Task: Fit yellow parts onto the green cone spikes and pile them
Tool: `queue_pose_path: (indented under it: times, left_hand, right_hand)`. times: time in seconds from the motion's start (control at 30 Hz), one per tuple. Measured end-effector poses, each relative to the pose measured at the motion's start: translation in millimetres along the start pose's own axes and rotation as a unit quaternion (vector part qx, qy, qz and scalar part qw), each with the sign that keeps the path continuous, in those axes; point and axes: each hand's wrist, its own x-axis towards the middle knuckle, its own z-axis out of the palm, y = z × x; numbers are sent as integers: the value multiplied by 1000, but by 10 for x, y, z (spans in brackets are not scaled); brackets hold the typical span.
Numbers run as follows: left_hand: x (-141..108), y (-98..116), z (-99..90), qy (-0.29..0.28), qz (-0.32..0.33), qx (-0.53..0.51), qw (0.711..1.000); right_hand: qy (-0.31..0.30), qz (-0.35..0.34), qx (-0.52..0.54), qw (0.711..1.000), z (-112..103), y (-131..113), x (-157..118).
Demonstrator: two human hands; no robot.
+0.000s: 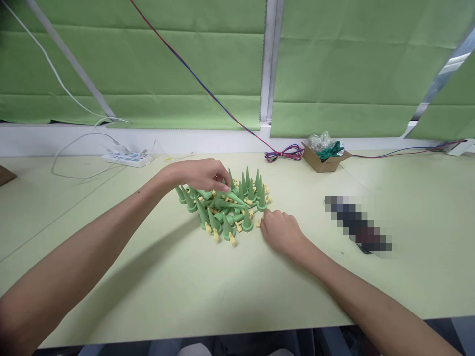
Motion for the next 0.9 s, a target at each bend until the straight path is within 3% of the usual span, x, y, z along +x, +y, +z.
queue_pose_path:
  times: [0.33,0.5,0.73,0.9]
  left_hand:
    - [8,99,119,-59,22,-93,994]
    - [28,109,143,-92,1,-114,989]
    - [162,-99,159,-34,-83,46,995]
    - [296,-133,247,-66,-55,84,993]
  right_hand:
    - [3,-3,2,1000,-7,-4,-3]
    - [1,1,1,1000,-15,-11,-2]
    - [2,-1,4,1000,-12,-6,-4]
    - [7,-1,4,1000,1,-6,7]
